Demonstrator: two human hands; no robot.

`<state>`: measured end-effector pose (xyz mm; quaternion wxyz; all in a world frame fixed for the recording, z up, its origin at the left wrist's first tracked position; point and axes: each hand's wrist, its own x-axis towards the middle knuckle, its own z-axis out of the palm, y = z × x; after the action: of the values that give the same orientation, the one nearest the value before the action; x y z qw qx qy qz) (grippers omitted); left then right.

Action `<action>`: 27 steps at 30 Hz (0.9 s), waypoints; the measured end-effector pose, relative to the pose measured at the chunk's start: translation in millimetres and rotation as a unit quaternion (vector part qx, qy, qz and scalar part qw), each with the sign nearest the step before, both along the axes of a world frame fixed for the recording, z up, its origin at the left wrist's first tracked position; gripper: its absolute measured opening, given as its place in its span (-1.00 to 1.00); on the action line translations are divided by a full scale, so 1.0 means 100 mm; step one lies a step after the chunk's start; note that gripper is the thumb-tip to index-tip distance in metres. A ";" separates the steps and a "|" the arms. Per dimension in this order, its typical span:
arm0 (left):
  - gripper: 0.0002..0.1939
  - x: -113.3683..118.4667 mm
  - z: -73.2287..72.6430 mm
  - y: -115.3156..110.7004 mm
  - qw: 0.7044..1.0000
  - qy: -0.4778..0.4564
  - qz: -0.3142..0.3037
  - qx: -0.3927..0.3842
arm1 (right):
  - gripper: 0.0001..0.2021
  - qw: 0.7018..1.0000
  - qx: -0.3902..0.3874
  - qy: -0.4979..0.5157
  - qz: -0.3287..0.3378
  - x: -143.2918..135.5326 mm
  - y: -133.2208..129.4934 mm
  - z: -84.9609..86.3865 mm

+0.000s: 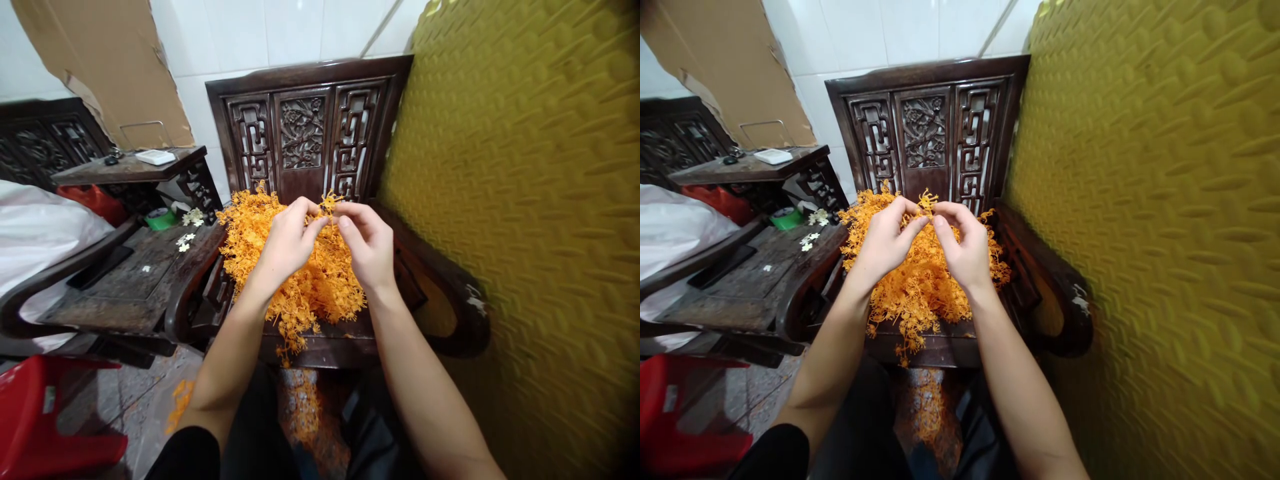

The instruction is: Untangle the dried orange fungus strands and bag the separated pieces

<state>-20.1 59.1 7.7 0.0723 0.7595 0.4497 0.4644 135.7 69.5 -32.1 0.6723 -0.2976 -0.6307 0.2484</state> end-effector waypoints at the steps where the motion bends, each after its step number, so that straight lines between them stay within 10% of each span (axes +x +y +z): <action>1: -0.93 -0.01 -0.01 0.01 1.000 0.017 0.002 0.016 | -0.75 1.000 -0.024 0.009 0.015 0.00 0.00 0.01; 12: -0.93 0.04 -0.01 -0.05 0.989 0.131 -0.011 0.067 | -0.64 0.962 -0.148 0.136 0.183 0.02 0.02 0.08; 17: -0.96 -0.06 0.05 -0.04 0.990 0.089 -0.020 0.111 | -0.70 0.961 -0.115 0.123 0.220 0.11 -0.08 0.17; 20: -0.88 -0.33 0.00 0.20 0.988 -0.051 0.076 0.122 | -0.73 0.973 -0.026 0.151 0.175 0.29 -0.23 0.33; 22: -0.77 -0.49 -0.08 0.39 0.978 -0.177 0.101 0.050 | -0.73 0.978 0.024 0.163 0.127 0.44 -0.30 0.43; 27: -0.75 -0.30 -0.17 0.43 0.954 -0.251 -0.085 -0.143 | -0.78 0.970 -0.080 0.168 0.156 0.44 -0.25 0.40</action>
<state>-50.3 102.3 -9.7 0.3296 0.6357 0.4125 0.5631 179.7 44.5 8.4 0.6957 -0.2018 -0.5254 0.4463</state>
